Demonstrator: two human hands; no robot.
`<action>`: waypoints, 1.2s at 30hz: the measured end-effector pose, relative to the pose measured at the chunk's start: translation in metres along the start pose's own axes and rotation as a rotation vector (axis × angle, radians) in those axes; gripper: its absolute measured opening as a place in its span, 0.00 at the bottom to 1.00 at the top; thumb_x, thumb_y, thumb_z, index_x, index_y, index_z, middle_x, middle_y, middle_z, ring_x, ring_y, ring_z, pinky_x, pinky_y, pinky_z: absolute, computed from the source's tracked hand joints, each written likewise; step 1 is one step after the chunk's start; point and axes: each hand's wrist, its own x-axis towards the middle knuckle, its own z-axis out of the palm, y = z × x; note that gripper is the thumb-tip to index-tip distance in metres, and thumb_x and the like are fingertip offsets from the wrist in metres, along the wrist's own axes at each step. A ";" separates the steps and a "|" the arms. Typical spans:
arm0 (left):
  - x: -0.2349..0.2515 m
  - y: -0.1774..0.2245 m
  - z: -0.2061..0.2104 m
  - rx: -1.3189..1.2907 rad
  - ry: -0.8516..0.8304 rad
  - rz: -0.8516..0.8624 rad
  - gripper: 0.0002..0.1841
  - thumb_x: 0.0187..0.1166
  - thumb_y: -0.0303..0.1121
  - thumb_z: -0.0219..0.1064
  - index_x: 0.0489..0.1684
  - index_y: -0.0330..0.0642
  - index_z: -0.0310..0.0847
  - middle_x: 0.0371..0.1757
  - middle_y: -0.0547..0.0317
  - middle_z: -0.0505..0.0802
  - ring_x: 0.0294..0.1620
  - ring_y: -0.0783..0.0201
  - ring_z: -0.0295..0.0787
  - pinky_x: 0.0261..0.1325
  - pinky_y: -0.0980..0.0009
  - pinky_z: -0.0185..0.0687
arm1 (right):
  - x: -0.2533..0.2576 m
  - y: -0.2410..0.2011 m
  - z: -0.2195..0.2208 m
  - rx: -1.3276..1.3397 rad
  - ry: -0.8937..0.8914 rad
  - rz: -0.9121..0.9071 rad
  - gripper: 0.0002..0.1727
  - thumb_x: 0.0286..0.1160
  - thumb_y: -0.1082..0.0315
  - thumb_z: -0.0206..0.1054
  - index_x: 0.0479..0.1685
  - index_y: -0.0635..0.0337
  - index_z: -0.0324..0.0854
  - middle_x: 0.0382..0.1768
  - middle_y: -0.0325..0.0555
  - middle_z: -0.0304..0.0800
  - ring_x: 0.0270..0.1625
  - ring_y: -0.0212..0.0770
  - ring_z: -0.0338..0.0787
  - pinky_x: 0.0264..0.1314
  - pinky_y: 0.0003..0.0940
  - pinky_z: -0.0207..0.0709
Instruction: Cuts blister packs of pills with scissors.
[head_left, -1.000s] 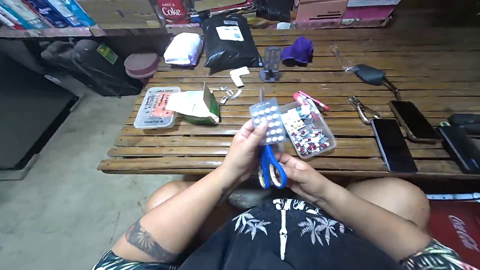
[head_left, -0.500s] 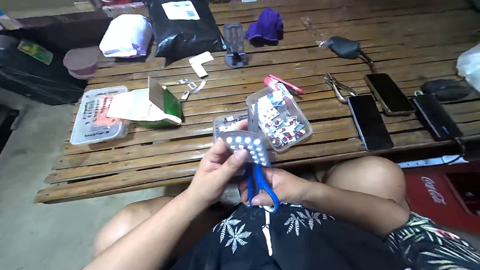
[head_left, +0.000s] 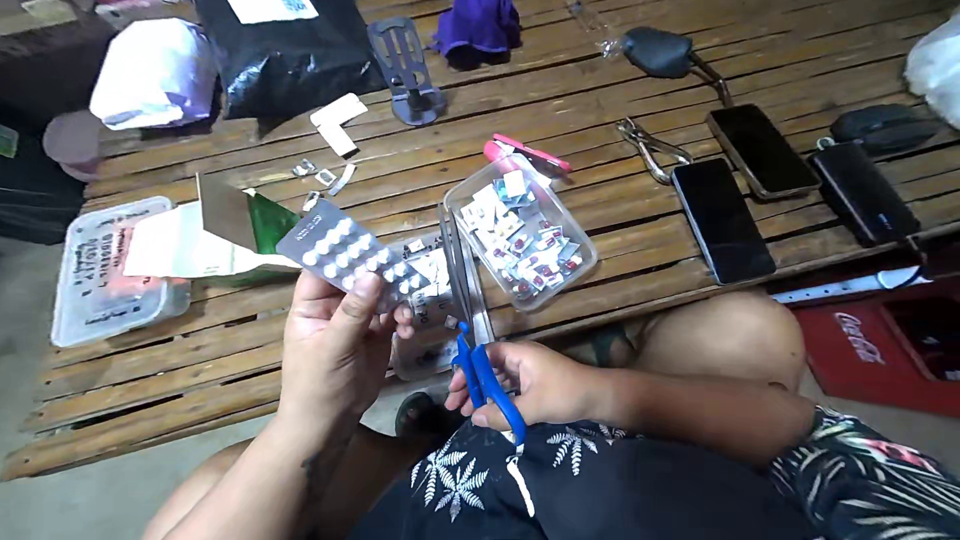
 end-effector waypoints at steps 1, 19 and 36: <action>0.001 0.000 0.000 0.003 0.001 -0.001 0.11 0.82 0.38 0.70 0.58 0.60 0.80 0.41 0.66 0.94 0.30 0.74 0.90 0.31 0.80 0.88 | 0.000 0.000 0.000 -0.003 0.002 -0.001 0.22 0.69 0.81 0.69 0.63 0.75 0.73 0.55 0.48 0.90 0.54 0.29 0.91 0.59 0.24 0.84; -0.006 0.006 -0.007 0.029 -0.032 -0.042 0.10 0.83 0.39 0.67 0.58 0.60 0.80 0.39 0.67 0.93 0.29 0.76 0.88 0.30 0.81 0.85 | 0.003 0.004 0.001 0.018 0.018 0.057 0.14 0.79 0.70 0.66 0.58 0.67 0.75 0.40 0.34 0.86 0.41 0.24 0.88 0.49 0.22 0.84; -0.007 0.008 -0.005 -0.004 -0.010 -0.045 0.13 0.80 0.34 0.71 0.59 0.57 0.80 0.44 0.63 0.94 0.33 0.73 0.91 0.33 0.79 0.89 | 0.002 0.013 0.001 0.025 -0.057 -0.032 0.13 0.81 0.67 0.66 0.56 0.65 0.76 0.39 0.32 0.86 0.40 0.23 0.87 0.48 0.22 0.84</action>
